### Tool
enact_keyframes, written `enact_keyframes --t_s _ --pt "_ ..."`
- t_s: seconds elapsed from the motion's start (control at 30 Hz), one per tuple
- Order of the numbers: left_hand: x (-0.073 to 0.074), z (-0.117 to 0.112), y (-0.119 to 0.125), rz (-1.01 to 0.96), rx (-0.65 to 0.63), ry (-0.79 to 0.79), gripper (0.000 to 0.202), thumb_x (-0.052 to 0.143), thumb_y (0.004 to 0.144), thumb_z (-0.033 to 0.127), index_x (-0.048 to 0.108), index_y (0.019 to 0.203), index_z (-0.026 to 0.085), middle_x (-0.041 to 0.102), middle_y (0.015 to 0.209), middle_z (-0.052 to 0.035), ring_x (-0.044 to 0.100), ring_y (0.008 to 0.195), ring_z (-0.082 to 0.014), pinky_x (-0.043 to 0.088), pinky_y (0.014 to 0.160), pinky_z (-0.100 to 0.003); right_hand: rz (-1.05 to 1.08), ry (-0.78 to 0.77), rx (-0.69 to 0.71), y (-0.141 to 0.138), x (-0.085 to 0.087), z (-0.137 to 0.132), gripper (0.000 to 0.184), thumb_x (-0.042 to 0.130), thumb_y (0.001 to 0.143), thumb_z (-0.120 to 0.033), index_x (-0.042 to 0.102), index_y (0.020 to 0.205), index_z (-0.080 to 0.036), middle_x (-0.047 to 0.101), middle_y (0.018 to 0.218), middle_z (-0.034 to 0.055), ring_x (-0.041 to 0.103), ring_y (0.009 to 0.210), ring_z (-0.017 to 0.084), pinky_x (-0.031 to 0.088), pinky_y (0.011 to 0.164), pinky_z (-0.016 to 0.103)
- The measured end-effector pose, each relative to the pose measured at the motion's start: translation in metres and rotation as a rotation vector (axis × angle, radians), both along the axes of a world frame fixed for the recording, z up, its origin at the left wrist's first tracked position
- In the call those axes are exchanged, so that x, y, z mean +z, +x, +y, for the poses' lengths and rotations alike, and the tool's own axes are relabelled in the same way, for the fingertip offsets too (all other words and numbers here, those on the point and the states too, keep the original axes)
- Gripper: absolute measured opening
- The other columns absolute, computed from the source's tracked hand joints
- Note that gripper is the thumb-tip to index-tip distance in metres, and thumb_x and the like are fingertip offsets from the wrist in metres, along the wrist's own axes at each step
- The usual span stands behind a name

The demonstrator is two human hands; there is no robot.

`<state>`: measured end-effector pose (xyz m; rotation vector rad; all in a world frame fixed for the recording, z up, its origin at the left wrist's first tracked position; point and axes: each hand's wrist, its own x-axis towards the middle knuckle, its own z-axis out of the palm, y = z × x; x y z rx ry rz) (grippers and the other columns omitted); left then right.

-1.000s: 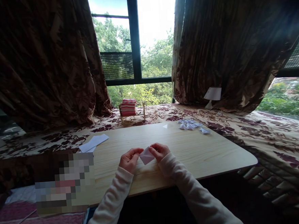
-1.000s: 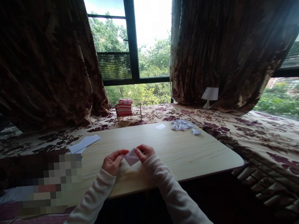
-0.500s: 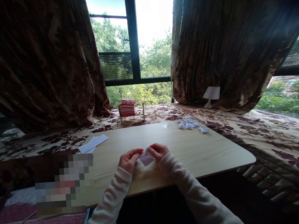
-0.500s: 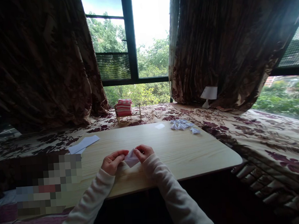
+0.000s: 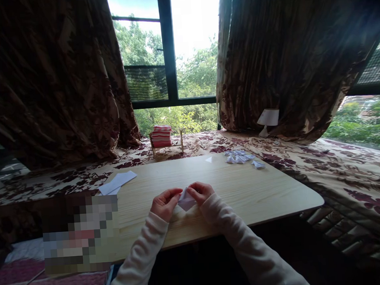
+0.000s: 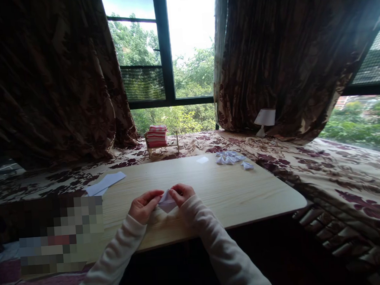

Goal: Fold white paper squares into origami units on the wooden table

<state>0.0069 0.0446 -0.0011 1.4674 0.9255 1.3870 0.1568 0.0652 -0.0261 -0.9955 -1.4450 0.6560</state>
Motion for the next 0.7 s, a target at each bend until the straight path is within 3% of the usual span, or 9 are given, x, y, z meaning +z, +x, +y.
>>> enact_keyframes --t_s 0.27,0.4,0.7 --pt "-0.0039 -0.0004 0.0002 0.09 -0.034 0.13 0.018 0.062 0.066 0.025 0.069 0.08 0.016 0.066 0.079 -0.0054 0.059 0.074 -0.0167 0.047 0.068 -0.026 -0.001 -0.015 0.008 -0.0003 0.0036 -0.0046 0.019 0.057 0.069 -0.032 0.061 0.064 -0.014 0.055 0.052 -0.0006 0.047 0.049 0.01 0.039 0.046 0.021" --pt "-0.0011 -0.0014 -0.0036 0.256 -0.077 0.27 0.021 0.056 0.071 0.02 0.068 0.088 0.018 0.059 0.091 -0.0061 0.056 0.082 -0.0162 0.047 0.068 -0.025 0.004 -0.015 0.012 -0.0007 0.0035 -0.0048 0.019 0.056 0.07 -0.031 0.061 0.065 -0.014 0.056 0.053 -0.0002 0.048 0.05 0.01 0.04 0.048 0.021" --pt "0.0022 -0.0005 -0.0042 0.391 -0.007 0.433 0.019 0.051 0.073 0.014 0.066 0.083 0.017 0.057 0.091 -0.0063 0.055 0.087 -0.0163 0.046 0.079 -0.03 -0.009 -0.006 0.036 -0.0017 0.0064 -0.0078 0.018 0.057 0.069 -0.03 0.061 0.064 -0.014 0.057 0.055 0.0002 0.048 0.051 0.01 0.041 0.049 0.022"
